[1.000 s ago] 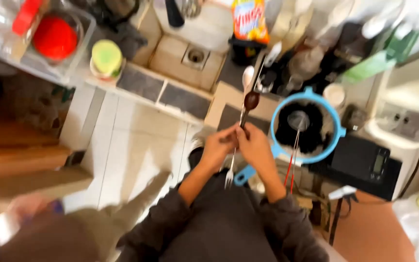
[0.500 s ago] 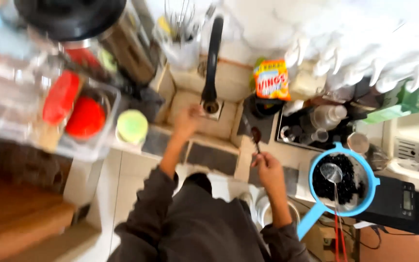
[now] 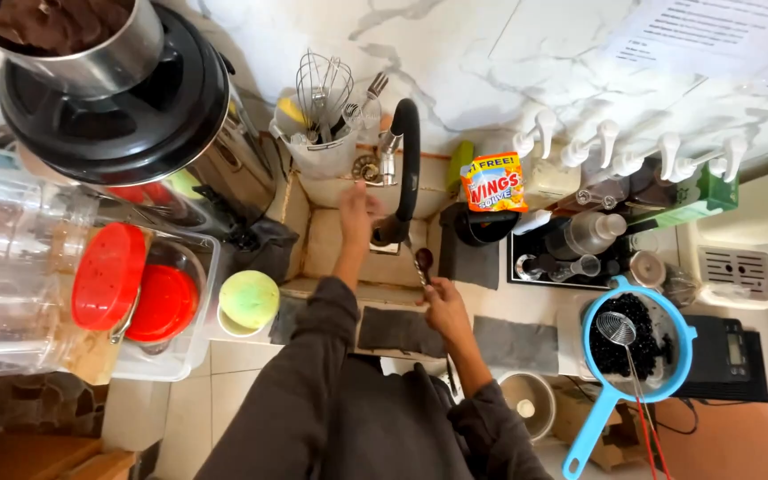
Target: The person is preparing a beverage by measuring powders and straining ingredients, followed by cleaning the sink area.
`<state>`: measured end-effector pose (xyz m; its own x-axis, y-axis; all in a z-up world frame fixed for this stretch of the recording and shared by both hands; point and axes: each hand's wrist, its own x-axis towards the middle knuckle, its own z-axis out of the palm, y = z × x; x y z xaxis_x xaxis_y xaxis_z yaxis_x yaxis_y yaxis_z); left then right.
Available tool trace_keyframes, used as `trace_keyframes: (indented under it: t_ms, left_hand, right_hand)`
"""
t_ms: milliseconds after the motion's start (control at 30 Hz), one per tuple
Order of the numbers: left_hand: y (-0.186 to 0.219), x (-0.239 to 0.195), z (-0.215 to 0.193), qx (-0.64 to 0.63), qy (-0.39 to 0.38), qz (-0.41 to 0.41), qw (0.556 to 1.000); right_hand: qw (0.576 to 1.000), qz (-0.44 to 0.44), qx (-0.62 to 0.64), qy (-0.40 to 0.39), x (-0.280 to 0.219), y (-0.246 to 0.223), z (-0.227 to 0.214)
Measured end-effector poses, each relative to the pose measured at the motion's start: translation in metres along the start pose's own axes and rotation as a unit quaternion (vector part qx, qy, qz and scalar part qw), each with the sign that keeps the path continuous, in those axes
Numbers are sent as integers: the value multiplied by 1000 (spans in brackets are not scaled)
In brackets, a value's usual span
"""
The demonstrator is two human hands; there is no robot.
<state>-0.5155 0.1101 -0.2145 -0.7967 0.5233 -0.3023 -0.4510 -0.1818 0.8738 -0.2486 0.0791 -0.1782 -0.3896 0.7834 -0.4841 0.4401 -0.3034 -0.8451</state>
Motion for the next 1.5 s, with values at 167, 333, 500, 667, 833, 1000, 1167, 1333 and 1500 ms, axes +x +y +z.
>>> trace_keyframes:
  t_ms: [167, 333, 500, 667, 833, 1000, 1167, 1333, 1500]
  left_hand:
    - [-87, -35, -24, 46, -124, -128, 983]
    - [-97, -15, -33, 28, -124, -295, 947]
    - [-113, 4, -51, 22, -14, -200, 979]
    - [-69, -28, -42, 37, -56, -184, 981]
    - [-67, -35, -42, 84, -31, -150, 985]
    - [-42, -57, -37, 49, -79, -166, 982]
    - [-68, -41, -42, -60, -94, -183, 977]
    - [29, -84, -51, 316, -103, -54, 942]
    - [137, -148, -68, 584, -87, 31, 806]
  right_hand:
    - [991, 4, 130, -29, 4, -33, 24]
    - [991, -22, 132, -30, 27, -10, 34]
    - [986, 12, 150, -77, 13, -11, 40]
    - [988, 24, 136, -72, -5, -33, 34]
    - [987, 34, 137, -74, -10, -41, 32]
    - [992, 53, 94, -67, 3, -35, 37]
    - [990, 76, 72, -94, 24, -19, 48]
    - [993, 43, 33, -101, 47, -17, 57]
    - [991, 32, 10, -129, 82, -40, 60]
